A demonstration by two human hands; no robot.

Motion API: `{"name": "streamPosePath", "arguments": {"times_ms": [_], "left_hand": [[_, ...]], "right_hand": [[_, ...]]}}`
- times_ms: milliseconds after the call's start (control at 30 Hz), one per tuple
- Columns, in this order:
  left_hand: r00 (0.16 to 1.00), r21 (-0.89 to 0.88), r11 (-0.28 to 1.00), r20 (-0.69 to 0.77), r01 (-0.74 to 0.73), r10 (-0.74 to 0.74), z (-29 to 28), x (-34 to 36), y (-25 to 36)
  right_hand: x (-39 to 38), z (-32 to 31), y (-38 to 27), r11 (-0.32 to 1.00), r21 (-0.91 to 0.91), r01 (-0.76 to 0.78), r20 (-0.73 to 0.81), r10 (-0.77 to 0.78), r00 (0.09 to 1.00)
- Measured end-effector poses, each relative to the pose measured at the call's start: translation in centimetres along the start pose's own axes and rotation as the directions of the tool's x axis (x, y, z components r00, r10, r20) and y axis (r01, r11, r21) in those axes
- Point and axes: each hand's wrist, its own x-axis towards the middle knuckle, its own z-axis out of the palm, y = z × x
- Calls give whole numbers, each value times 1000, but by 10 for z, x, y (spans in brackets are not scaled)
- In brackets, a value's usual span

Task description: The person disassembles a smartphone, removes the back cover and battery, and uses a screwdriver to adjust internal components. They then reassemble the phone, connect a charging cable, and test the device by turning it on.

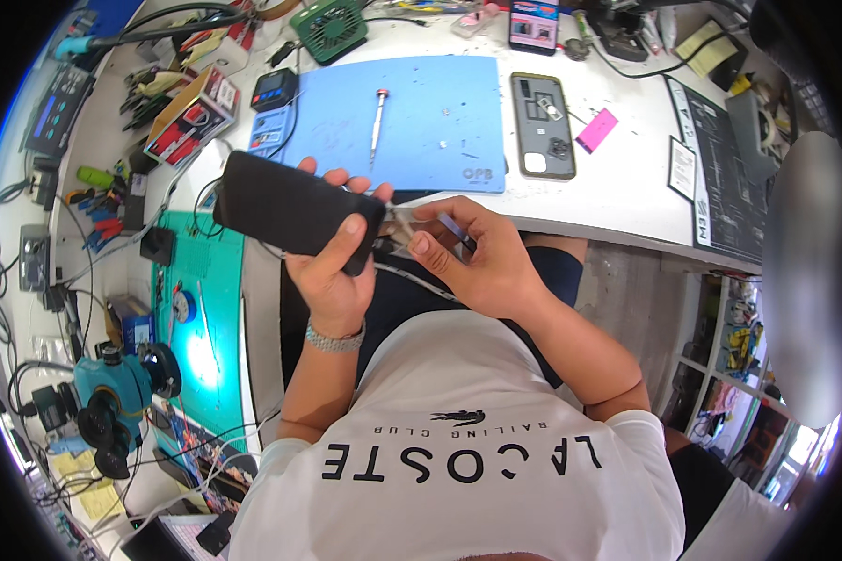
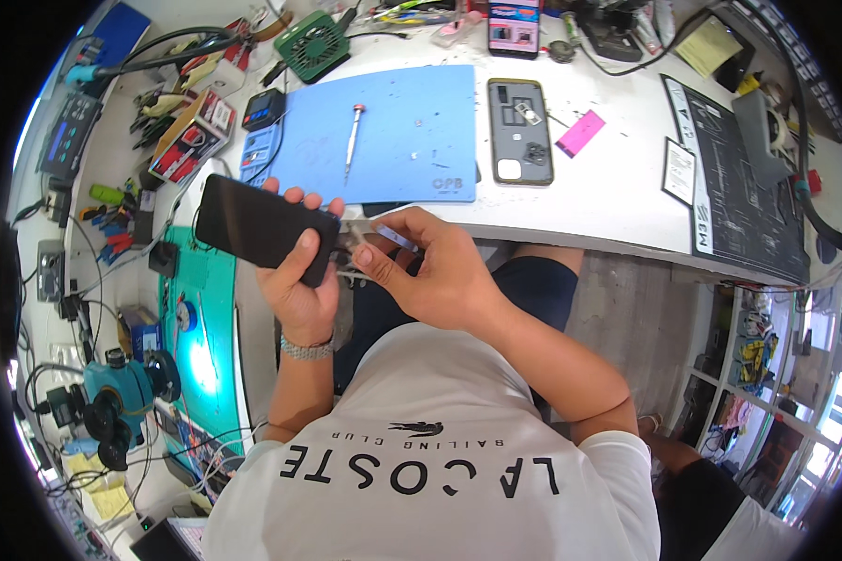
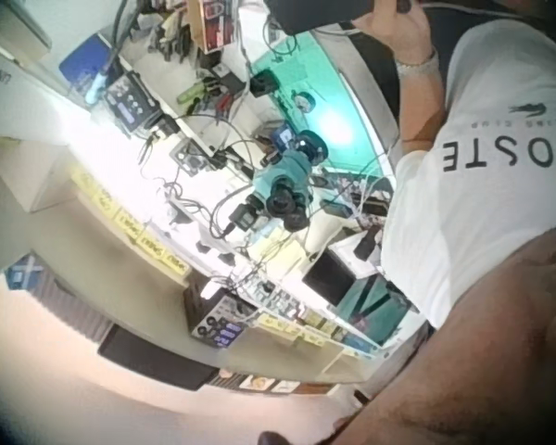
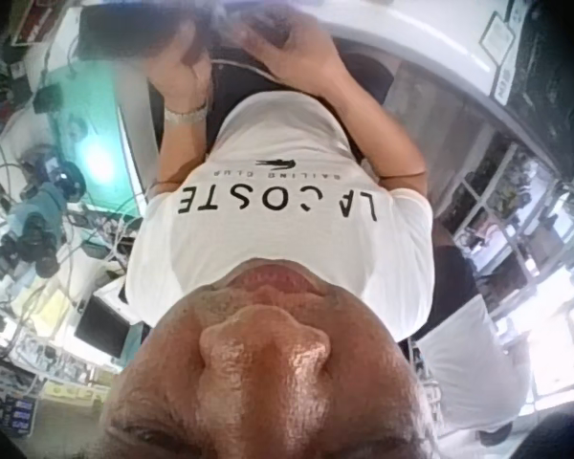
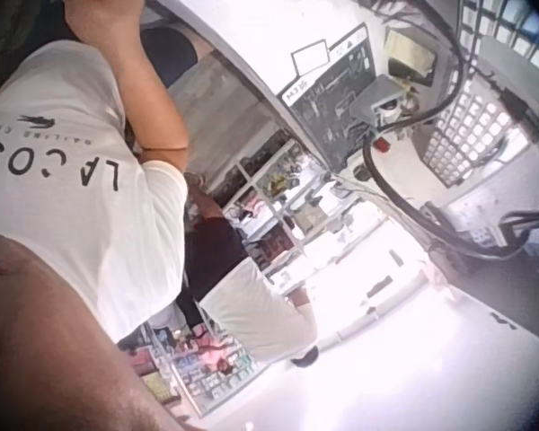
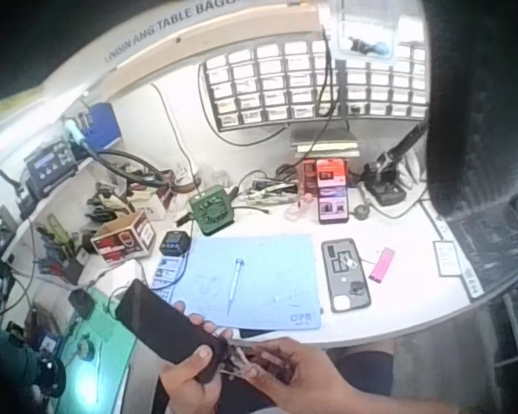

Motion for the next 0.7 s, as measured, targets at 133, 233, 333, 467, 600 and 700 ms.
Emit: {"name": "streamPosePath", "arguments": {"times_ms": [133, 233, 333, 467, 600, 700], "left_hand": [[998, -28, 999, -39, 46, -47, -11, 1, 5], [997, -98, 992, -21, 74, -76, -24, -2, 8], [986, -331, 929, 45, 164, -158, -26, -5, 12], [976, -332, 918, 101, 216, -193, -35, -12, 8], [975, -417, 881, 108, 222, -195, -37, -32, 23], [977, -435, 876, 67, 210, -201, -43, -44, 26]], "right_hand": [[-1, -37, -7, 939, -324, 117, -200, -188, 962], [13, -71, -8, 813, -577, 76, -370, -343, 863], [22, -128, 12, 620, -782, -63, -449, -491, 746], [25, -229, 59, 309, -926, -216, -353, -514, 782], [30, -224, 54, 167, -953, -252, -302, -583, 754], [36, -179, 31, 285, -947, -148, -300, -621, 724]]}}
